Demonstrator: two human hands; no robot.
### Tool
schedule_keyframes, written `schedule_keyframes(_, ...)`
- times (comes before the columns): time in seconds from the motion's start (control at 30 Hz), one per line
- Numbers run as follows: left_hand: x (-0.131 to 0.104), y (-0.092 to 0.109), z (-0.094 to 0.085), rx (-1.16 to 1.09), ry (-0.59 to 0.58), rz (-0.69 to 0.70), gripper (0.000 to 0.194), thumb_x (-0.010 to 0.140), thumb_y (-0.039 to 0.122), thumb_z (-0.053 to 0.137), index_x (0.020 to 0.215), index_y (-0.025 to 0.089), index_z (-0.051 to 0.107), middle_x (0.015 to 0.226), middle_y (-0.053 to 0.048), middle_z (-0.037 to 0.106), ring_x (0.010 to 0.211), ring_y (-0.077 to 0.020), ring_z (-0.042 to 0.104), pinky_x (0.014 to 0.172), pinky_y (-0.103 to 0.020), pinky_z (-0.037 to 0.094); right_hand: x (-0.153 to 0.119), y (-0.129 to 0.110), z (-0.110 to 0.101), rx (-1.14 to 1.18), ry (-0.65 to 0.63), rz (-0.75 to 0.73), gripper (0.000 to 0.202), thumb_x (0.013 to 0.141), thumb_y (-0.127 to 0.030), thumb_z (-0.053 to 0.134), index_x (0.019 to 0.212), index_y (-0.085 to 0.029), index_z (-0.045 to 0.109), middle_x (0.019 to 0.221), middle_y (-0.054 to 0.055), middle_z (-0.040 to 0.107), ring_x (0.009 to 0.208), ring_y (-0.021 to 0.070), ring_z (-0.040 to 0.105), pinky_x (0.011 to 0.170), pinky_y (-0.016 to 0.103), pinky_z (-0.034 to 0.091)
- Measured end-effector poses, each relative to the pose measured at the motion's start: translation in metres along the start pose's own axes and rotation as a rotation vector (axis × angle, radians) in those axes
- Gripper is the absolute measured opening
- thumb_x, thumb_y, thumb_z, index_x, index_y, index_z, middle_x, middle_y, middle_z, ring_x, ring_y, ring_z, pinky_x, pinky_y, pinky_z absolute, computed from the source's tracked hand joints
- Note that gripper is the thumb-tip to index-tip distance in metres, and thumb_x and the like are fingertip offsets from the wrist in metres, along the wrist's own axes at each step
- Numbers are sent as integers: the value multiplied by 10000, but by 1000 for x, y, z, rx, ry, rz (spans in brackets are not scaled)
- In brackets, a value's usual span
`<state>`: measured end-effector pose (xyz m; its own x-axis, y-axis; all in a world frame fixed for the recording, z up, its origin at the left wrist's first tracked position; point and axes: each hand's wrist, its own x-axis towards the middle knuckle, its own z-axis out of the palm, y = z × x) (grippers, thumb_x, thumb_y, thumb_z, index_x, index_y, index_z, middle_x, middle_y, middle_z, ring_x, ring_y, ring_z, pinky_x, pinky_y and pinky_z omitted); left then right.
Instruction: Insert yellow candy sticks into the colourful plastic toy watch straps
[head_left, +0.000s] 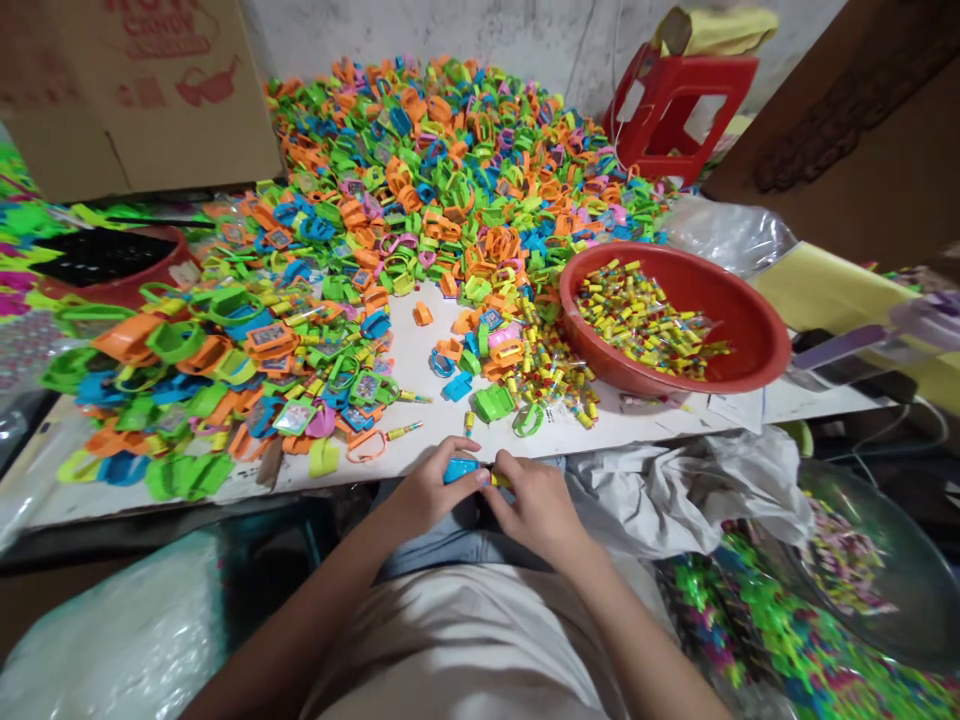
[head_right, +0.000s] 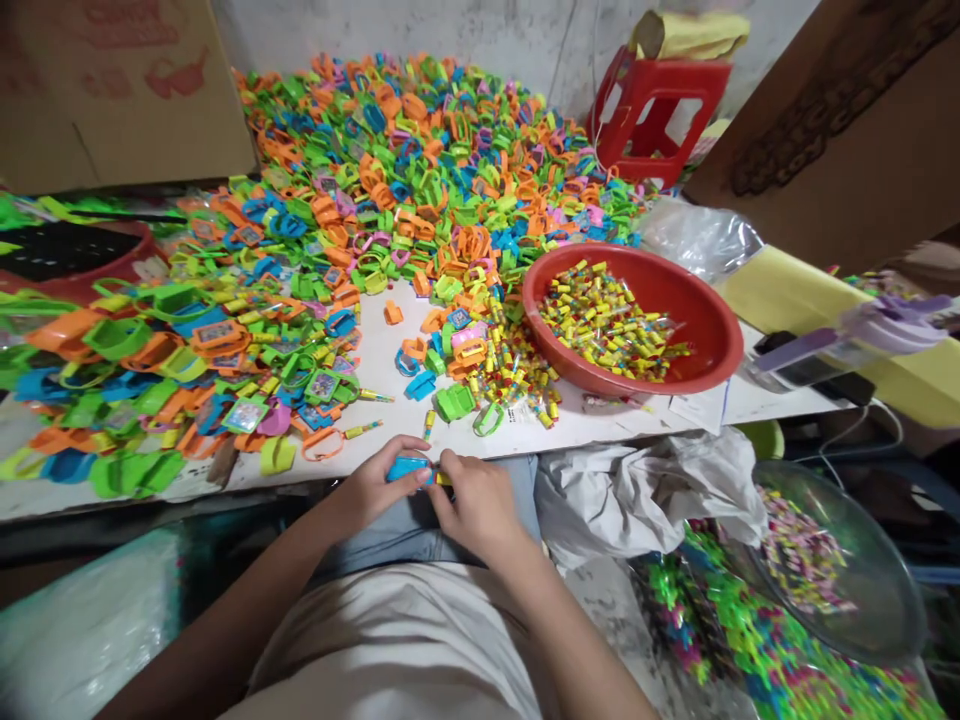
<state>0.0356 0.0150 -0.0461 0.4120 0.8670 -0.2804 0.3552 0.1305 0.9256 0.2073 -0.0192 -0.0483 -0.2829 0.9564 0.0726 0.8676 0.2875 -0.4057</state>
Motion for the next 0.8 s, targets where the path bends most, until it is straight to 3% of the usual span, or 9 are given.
schedule_keyframes(0.07, 1, 0, -12, 185, 127, 118, 296, 811, 370, 592, 1058, 208, 580, 1030, -52, 671, 961, -199, 630, 850, -329, 497, 4, 3, 3, 49, 105, -18, 216, 882, -362, 606, 983, -181, 546, 923, 85, 657, 850, 242, 609, 702, 304, 429)
schedule_keyframes(0.17, 5, -8, -38, 556, 423, 293, 250, 828, 332, 584, 1041, 210, 630, 1091, -64, 684, 1059, -236, 599, 955, -384, 425, 11, 12, 7, 100, 254, 11, 414, 885, -406, 614, 1187, -144, 506, 1135, 144, 592, 1054, 286, 542, 879, 391, 435)
schedule_keyframes(0.27, 8, -23, -63, 888, 609, 293, 238, 842, 319, 586, 1042, 216, 663, 1133, -70, 687, 1106, -281, 573, 993, -458, 347, 17, 19, 9, 96, 180, 59, 247, 938, -276, 531, 1166, -184, 560, 1063, 101, 604, 983, 259, 556, 843, 381, 448)
schedule_keyframes(0.4, 4, -38, -76, 1077, 699, 234, 194, 852, 292, 570, 979, 224, 699, 1153, -76, 673, 1083, -301, 566, 960, -489, 328, 26, 14, 19, 56, 45, 7, 234, 946, -243, 518, 1170, -237, 587, 1017, 66, 596, 922, 226, 556, 813, 343, 451)
schedule_keyframes(0.5, 5, -32, -70, 1094, 720, 262, 212, 838, 336, 587, 961, 217, 712, 1212, -95, 631, 1081, -309, 548, 941, -466, 355, 32, 4, 30, -23, 31, -21, 226, 938, -328, 546, 1138, -231, 589, 1078, 79, 575, 952, 237, 537, 818, 346, 449)
schedule_keyframes(0.57, 13, -21, -62, 1079, 658, 295, 236, 858, 327, 559, 1011, 219, 701, 1225, -96, 620, 1097, -299, 536, 948, -448, 361, 35, -1, 36, -57, 29, -15, 200, 928, -345, 561, 1068, -205, 593, 1064, 87, 577, 940, 240, 539, 792, 340, 452)
schedule_keyframes(0.7, 51, 3, -40, 1063, 496, 311, 316, 903, 278, 475, 1162, 195, 635, 1238, -130, 615, 1133, -309, 512, 951, -466, 359, 36, -2, 40, -37, 53, 50, 80, 902, -227, 574, 952, -166, 561, 921, 82, 606, 846, 226, 567, 721, 316, 452)
schedule_keyframes(0.8, 85, 10, -29, 962, 459, 280, 260, 876, 267, 515, 1060, 158, 662, 1250, -181, 599, 1149, -357, 497, 944, -521, 356, 29, 3, 39, 86, 112, 112, 30, 892, -165, 536, 922, -162, 536, 833, 69, 630, 781, 220, 596, 680, 307, 461)
